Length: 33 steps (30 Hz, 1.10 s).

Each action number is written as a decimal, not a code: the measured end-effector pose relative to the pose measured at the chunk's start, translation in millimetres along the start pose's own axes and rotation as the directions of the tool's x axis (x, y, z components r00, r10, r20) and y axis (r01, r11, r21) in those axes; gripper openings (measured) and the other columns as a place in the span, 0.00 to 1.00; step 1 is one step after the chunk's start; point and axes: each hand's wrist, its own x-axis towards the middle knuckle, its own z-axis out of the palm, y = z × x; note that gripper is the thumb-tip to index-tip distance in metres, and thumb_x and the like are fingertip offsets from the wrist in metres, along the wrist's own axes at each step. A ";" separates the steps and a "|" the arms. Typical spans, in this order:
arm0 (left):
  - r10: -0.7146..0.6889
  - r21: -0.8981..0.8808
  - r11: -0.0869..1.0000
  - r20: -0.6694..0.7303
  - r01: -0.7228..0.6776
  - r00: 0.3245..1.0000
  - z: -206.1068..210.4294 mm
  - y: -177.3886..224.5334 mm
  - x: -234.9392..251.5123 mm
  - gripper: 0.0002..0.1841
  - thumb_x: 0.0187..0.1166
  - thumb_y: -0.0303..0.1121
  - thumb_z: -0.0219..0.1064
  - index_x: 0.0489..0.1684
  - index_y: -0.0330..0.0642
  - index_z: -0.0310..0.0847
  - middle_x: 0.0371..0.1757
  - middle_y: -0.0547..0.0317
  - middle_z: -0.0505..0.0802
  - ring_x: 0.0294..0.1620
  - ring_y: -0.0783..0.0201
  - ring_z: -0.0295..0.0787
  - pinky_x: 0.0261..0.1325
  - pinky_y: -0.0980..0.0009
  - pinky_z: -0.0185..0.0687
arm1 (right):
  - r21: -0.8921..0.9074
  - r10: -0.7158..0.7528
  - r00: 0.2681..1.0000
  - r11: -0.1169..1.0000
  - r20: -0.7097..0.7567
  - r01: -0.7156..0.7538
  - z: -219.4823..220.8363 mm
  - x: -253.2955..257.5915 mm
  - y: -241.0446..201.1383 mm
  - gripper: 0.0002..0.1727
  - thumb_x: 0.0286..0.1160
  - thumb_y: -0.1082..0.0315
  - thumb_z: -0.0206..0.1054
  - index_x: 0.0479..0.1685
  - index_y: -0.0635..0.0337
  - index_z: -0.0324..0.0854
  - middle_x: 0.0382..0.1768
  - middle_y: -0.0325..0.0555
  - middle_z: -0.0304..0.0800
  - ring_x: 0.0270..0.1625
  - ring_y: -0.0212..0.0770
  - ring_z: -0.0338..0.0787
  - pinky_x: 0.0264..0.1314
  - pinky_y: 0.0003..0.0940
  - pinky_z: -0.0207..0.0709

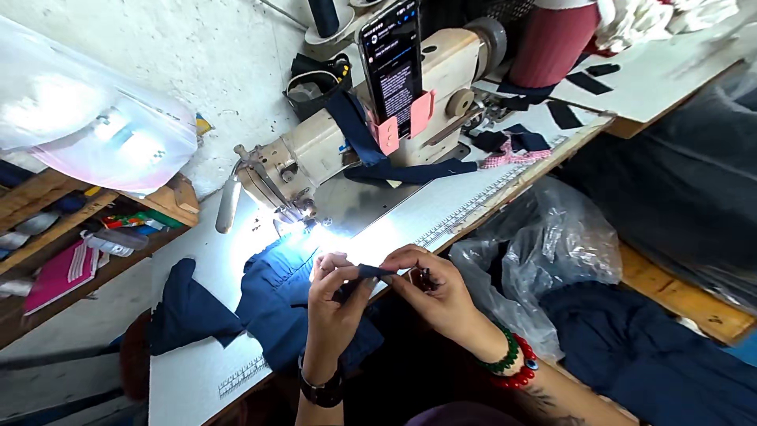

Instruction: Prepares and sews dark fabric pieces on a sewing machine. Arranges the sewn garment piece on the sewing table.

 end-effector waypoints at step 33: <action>0.055 0.412 0.904 0.153 -0.114 0.987 18.9 24.7 5.5 0.08 0.78 0.37 0.67 0.47 0.49 0.88 0.51 0.66 0.93 0.69 0.65 0.82 0.81 0.43 0.53 | -0.334 -0.050 0.999 0.942 -0.012 0.043 -21.5 4.9 -16.9 0.09 0.80 0.65 0.71 0.47 0.60 0.93 0.42 0.39 0.92 0.43 0.20 0.86 0.45 0.13 0.79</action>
